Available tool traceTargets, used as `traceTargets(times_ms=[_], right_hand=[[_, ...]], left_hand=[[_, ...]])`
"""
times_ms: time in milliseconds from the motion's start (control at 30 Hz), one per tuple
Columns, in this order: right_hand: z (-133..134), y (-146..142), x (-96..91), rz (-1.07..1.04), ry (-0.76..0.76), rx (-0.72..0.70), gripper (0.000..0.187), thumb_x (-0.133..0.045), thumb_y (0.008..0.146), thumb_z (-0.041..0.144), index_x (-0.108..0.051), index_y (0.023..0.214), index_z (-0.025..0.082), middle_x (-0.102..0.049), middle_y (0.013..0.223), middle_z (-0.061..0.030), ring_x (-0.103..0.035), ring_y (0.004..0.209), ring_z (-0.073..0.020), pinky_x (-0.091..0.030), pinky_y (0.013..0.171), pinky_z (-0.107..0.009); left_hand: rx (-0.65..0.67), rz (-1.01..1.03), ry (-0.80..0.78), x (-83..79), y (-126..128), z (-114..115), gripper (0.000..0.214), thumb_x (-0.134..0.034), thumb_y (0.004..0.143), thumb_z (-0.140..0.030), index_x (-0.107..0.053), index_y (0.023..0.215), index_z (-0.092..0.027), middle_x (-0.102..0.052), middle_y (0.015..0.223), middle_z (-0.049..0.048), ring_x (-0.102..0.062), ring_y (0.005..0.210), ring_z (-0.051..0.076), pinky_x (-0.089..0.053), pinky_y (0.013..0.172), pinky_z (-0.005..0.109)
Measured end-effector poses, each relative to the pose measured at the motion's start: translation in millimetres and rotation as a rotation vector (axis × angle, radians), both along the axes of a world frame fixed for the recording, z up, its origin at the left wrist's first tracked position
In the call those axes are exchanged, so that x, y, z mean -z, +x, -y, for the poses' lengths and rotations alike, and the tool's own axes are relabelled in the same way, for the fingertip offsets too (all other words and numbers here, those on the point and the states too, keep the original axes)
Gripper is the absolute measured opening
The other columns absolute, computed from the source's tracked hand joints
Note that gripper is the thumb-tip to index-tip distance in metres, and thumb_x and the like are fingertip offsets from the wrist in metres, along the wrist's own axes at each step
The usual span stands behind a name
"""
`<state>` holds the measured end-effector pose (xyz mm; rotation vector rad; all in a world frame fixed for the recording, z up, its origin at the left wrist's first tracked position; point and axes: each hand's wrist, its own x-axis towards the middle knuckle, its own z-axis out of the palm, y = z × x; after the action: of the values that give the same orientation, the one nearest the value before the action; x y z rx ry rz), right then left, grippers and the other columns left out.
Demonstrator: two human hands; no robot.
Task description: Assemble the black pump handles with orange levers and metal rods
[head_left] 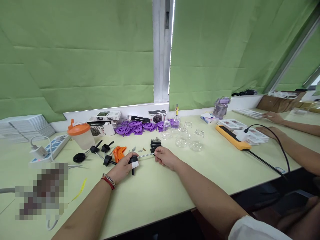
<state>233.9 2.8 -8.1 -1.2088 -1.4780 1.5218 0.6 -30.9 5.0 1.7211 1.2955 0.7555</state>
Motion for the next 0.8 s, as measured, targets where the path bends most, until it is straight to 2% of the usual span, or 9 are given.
traceTargets(times_ms=[433,567,800], right_hand=[[-2.4,0.2,3.3,-0.023,0.001,0.01,0.01,-0.046,0.088,0.027,-0.049,0.082,0.02,-0.056,0.059,0.0035,-0.039,0.041,-0.0062,-0.026,0.037,-0.018],[-1.0,1.0,2.1,-0.04,0.009,-0.011,0.004,-0.046,0.087,0.022,-0.05,0.086,0.021,-0.056,0.06,0.0039,-0.041,0.043,-0.0068,-0.027,0.037,-0.018],[1.1,0.1,-0.4,-0.021,-0.001,-0.014,0.006,-0.044,0.086,0.019,-0.048,0.083,0.021,-0.055,0.059,0.0041,-0.04,0.043,-0.0065,-0.026,0.037,-0.017]], left_hand=[[0.007,-0.016,0.005,-2.0,1.2,2.4,0.033,-0.057,0.077,-0.039,-0.055,0.106,-0.023,-0.054,0.085,0.0016,-0.045,0.077,0.019,-0.038,0.069,0.027],[0.004,-0.045,0.018,-2.8,0.3,2.6,0.034,-0.057,0.078,-0.04,-0.054,0.107,-0.023,-0.053,0.086,0.002,-0.046,0.079,0.02,-0.038,0.07,0.027],[0.023,-0.081,0.016,-2.3,0.2,0.7,0.036,-0.054,0.079,-0.041,-0.052,0.11,-0.023,-0.052,0.087,0.001,-0.045,0.079,0.018,-0.038,0.07,0.026]])
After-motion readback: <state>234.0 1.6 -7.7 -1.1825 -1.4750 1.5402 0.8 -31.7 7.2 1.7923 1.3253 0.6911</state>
